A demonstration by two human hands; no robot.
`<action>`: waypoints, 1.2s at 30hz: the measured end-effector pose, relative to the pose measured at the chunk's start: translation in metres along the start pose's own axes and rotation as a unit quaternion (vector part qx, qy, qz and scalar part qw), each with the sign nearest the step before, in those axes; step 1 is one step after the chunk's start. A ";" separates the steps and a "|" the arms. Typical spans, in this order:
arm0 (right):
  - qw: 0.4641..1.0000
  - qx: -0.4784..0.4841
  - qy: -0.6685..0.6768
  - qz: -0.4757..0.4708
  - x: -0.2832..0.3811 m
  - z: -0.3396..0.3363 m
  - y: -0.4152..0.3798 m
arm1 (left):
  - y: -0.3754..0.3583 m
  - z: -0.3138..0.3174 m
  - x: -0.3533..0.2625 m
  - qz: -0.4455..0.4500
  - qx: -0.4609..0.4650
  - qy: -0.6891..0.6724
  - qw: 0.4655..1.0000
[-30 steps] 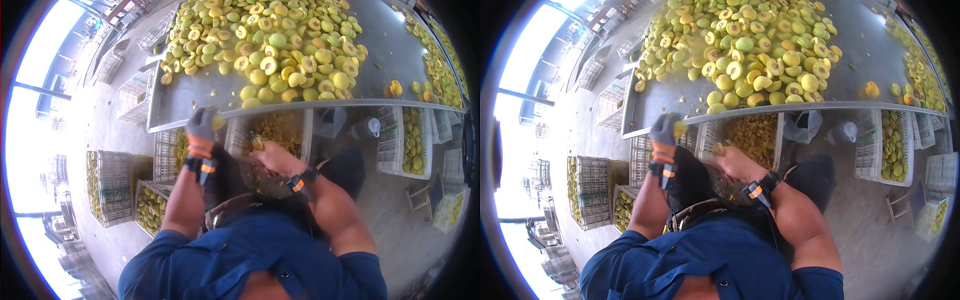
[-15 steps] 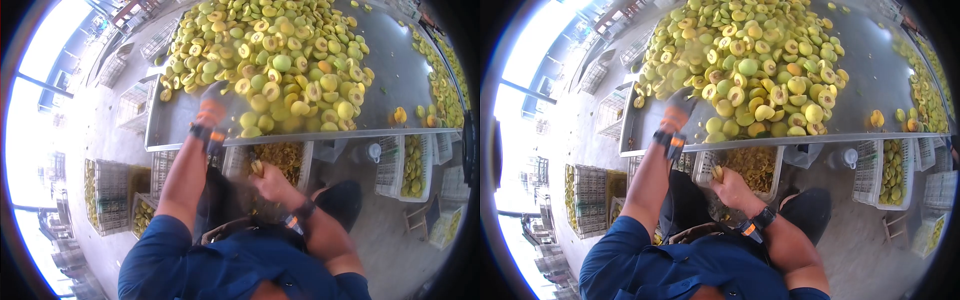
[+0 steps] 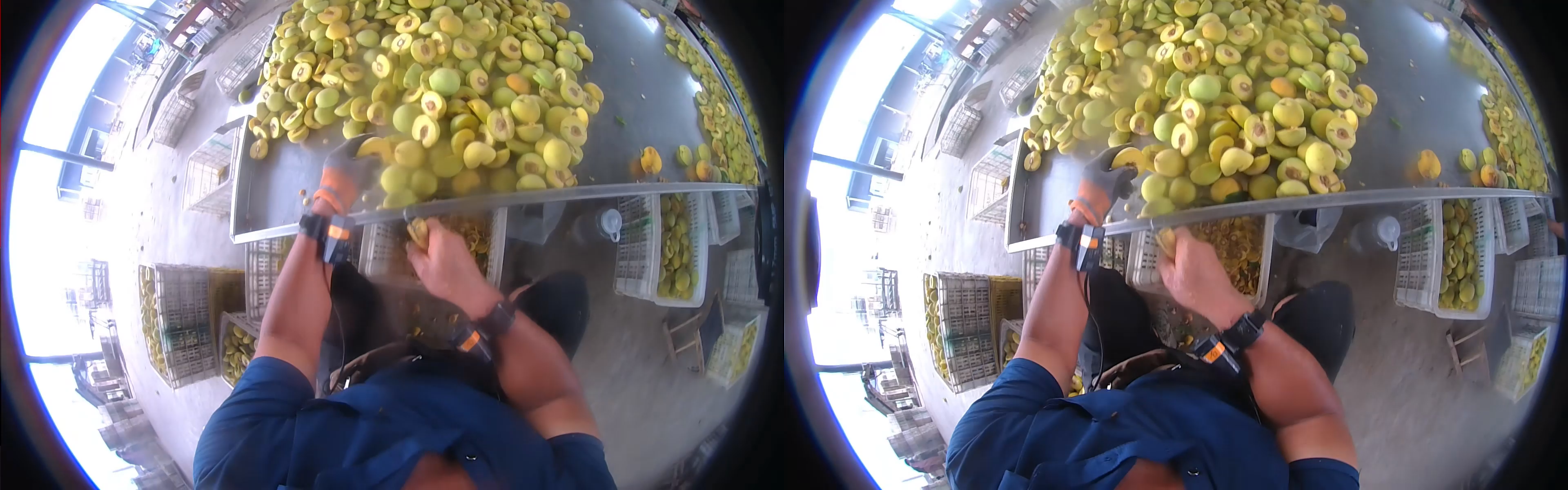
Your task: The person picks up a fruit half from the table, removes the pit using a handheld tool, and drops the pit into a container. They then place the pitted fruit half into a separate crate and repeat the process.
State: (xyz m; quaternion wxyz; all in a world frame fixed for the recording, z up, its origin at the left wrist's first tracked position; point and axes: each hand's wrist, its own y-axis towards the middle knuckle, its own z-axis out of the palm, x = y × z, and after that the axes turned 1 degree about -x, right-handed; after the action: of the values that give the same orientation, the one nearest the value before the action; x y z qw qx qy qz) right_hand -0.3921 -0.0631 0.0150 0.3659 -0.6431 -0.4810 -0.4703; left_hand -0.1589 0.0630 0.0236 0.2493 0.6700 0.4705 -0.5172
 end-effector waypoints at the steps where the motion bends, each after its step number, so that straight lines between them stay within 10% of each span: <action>1: 1.000 -0.015 -0.005 -0.011 0.003 -0.001 0.001 | -0.022 0.004 -0.011 0.003 0.006 0.017 1.000; 11: 0.999 0.005 -0.033 -0.025 0.007 -0.005 -0.013 | -0.112 0.029 -0.027 0.128 0.069 0.168 0.975; 14: 0.988 0.137 0.068 -0.036 0.001 -0.012 -0.010 | -0.111 0.023 -0.015 0.232 0.070 0.233 0.942; 17: 0.990 0.105 0.079 -0.055 -0.014 0.000 -0.010 | -0.123 0.023 -0.033 0.059 0.107 0.070 0.990; 20: 0.948 0.211 0.168 0.170 0.023 -0.024 -0.013 | -0.123 0.025 -0.015 -0.043 0.120 -0.300 0.946; 23: 0.926 0.251 0.201 0.199 0.023 -0.018 -0.016 | -0.119 0.053 0.014 0.137 -0.088 -0.075 0.984; 26: 0.974 0.038 0.067 -0.212 -0.019 0.022 -0.012 | -0.125 0.067 0.003 0.067 -0.157 -0.096 0.981; 28: 0.964 0.005 0.100 -0.245 -0.016 0.032 -0.013 | -0.128 0.072 -0.004 0.020 -0.173 -0.118 0.978; 30: 0.974 0.088 0.179 -0.111 -0.011 0.023 -0.014 | -0.133 0.073 -0.012 -0.001 -0.164 -0.119 0.979; 32: 0.898 0.277 0.280 0.195 0.025 -0.017 -0.025 | -0.126 0.059 0.009 0.250 -0.143 0.119 0.950; 36: 0.811 0.338 0.411 0.245 0.026 -0.016 -0.030 | -0.113 0.036 0.029 0.370 0.004 0.220 0.903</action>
State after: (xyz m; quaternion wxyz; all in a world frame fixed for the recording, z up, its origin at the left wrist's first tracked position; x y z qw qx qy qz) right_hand -0.4226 -0.0631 0.0452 0.8267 -0.3222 -0.2408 -0.3934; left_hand -0.2746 0.0933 0.0014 0.3105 0.8936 0.2296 -0.2289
